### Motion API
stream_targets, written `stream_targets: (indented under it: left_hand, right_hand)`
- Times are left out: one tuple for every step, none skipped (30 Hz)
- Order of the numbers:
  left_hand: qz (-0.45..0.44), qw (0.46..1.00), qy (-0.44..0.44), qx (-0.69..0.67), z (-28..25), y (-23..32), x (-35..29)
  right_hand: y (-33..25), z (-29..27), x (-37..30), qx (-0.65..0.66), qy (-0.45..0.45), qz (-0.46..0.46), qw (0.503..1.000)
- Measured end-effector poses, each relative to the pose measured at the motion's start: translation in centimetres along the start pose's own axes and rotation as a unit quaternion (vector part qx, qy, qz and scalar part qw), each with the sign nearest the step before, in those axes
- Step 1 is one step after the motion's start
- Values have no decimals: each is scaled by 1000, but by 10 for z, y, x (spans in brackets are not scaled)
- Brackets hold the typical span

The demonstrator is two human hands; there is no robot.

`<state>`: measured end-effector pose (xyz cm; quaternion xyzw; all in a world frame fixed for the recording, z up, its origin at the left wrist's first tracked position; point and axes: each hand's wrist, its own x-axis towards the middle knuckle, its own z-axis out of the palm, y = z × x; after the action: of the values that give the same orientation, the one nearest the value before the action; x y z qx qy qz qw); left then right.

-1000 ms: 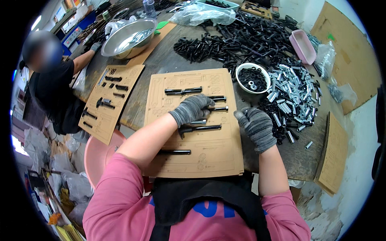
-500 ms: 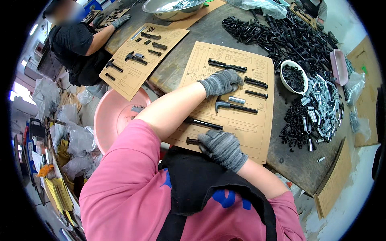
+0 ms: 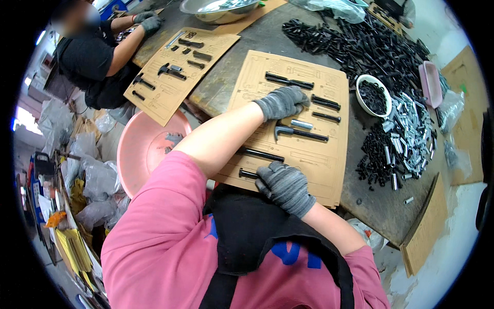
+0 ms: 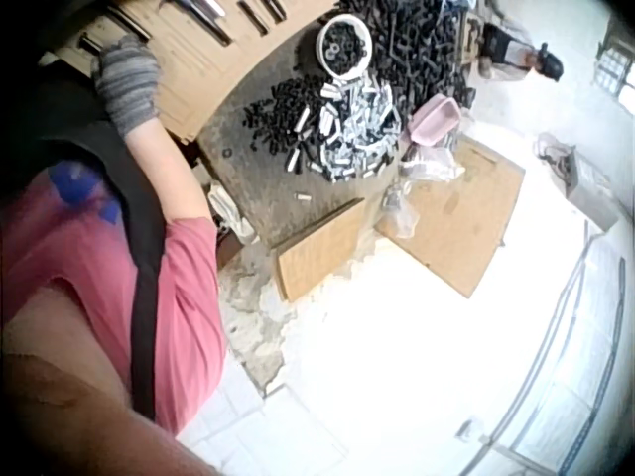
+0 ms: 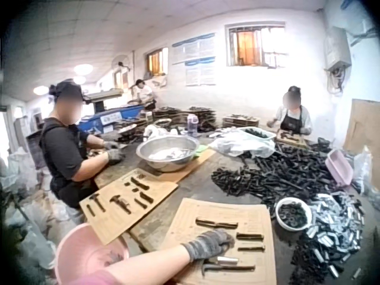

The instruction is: The person assembles small metal hardware components on a cardboard template. They pick up cylindrical sleeves and black fasteners, place them into slots, and use a hammer to tap them into place. The person repeatedly transfers finished pieces into a pink basin and resets the template for the next batch.

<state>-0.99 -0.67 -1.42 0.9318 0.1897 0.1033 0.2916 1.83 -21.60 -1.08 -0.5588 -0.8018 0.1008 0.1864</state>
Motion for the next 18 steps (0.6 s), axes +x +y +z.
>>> stream_targets:
  left_hand:
    - [15,1000,19,0,4,-7,-2]
    - [4,999,22,24,4,-3,-1]
    - [31,999,29,18,7,-11,-1]
    - [35,998,38,30,7,-13,-2]
    - [45,998,41,2,5,-12,-3]
    - [51,998,37,-18,5,-17,-3]
    - [38,999,21,-17,3,-14,-1]
    - [19,999,5,-33,-1,-7,0]
    - [-29,998,9,-58,-2,-7,1]
    - [-77,994,12,-82,-3,-4,3]
    - [-144,982,38,-115,-4,11,4]
    - [-124,984,64,-109,-1,12,6]
    - [-104,988,57,-98,-1,29,10]
    - [-86,991,50,-88,1,48,14]
    - [10,993,77,-93,11,54,17]
    - [71,989,82,-101,22,67,20]
    - [21,987,-16,-161,27,86,28]
    - [69,991,-30,-113,38,98,33]
  right_hand:
    - [-2,0,0,4,-7,0,1000]
    - [0,0,1,5,-13,6,1000]
    - [1,-2,0,5,-18,13,1000]
    - [1,-7,-2,8,-17,18,1000]
    - [8,-10,-7,31,35,16,999]
    - [14,-14,-12,55,86,8,995]
    - [22,-25,-17,68,115,25,991]
    - [31,-40,-28,81,145,38,985]
    - [40,-52,-42,71,163,80,981]
    - [52,-60,-58,106,196,144,964]
    - [65,-69,-76,102,221,187,952]
    - [76,-76,-93,51,211,275,937]
    - [92,-79,-112,-2,244,271,931]
    - [100,-85,-127,-15,243,322,915]
    - [111,-84,-144,-22,239,361,901]
    - [119,-84,-156,-54,213,390,894]
    - [124,-87,-164,-90,147,445,879]
    - [128,-89,-166,-126,80,494,857]
